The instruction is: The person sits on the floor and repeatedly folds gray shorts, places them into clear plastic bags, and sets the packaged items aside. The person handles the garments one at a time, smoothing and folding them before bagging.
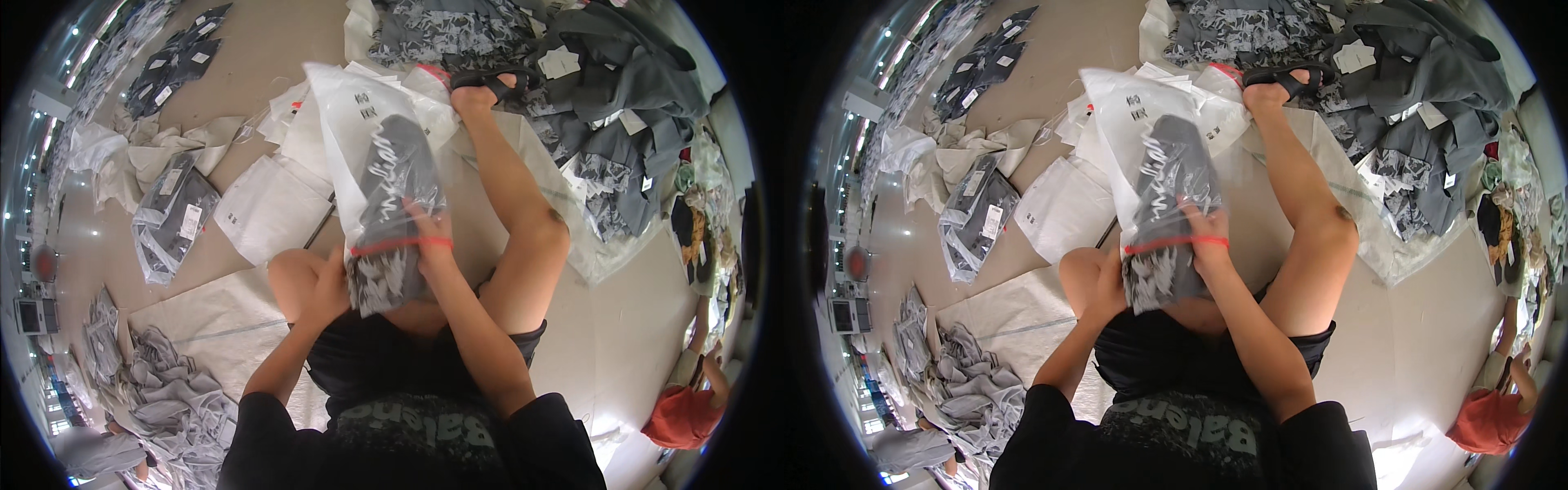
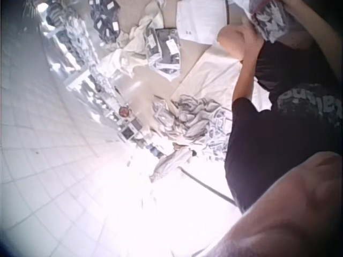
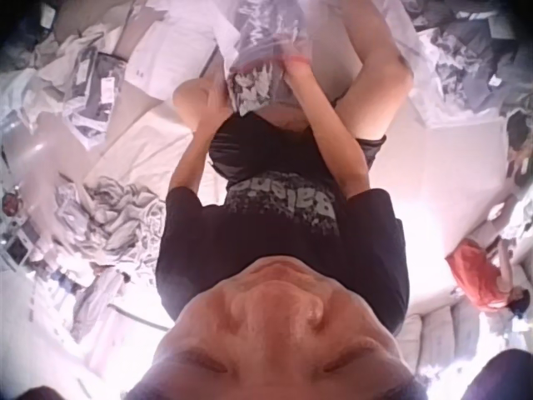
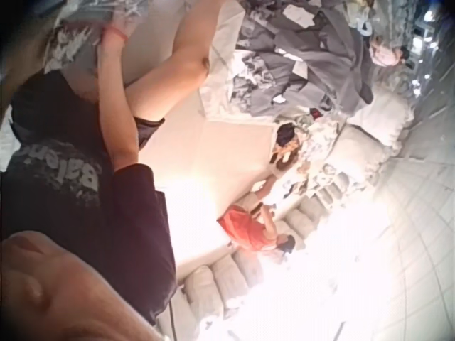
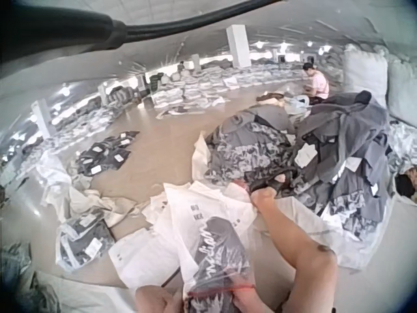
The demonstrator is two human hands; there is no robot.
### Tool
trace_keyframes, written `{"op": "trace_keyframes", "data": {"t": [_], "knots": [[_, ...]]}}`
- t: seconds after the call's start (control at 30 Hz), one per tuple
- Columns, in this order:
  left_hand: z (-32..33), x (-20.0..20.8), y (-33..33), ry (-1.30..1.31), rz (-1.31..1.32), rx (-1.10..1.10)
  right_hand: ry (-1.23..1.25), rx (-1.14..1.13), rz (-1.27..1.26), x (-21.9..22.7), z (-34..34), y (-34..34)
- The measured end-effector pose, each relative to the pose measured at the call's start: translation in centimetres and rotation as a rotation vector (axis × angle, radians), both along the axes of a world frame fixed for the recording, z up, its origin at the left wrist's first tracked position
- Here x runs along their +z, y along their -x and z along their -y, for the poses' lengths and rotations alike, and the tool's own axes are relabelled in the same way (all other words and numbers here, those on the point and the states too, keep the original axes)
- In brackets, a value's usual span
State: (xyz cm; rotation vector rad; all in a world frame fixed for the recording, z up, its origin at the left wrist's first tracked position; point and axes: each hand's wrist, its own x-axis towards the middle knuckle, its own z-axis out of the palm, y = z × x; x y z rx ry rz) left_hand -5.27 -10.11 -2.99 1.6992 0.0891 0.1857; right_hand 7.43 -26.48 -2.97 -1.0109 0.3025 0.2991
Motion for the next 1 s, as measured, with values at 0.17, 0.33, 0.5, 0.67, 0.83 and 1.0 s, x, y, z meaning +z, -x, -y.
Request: {"op": "trace_keyframes", "data": {"t": [0.17, 0.33, 0.5, 0.67, 0.83, 1.0], "knots": [[-0.4, -0.1, 0.1, -0.209, -0.075, 0.213, 1.254, 0.215, 0.247, 0.4, -2.3, -2.4], [1.7, -4.5, 1.5, -0.226, -0.126, 0.285, 1.113, 0.179, 0.109, -3.6, -2.4, -3.6], [2.6, -4.7, 3.3, -0.575, -0.094, 0.180, 1.145, 0.149, 0.287, -4.0, -1.7, -3.4], [0.9, -3.1, -0.9, -0.706, -0.061, 0.166, 1.229, 0.293, 0.401, -5.4, -0.9, -4.5], [1.9, -4.3, -1.2, -0.848, 0.098, 0.040, 1.415, 0.146, 0.558, -2.9, -3.2, -7.6], [0.9, -4.2, -5.0, -0.841, -0.046, 0.128, 1.226, 0.120, 0.660, -0.6, -5.1, -10.0]]}}
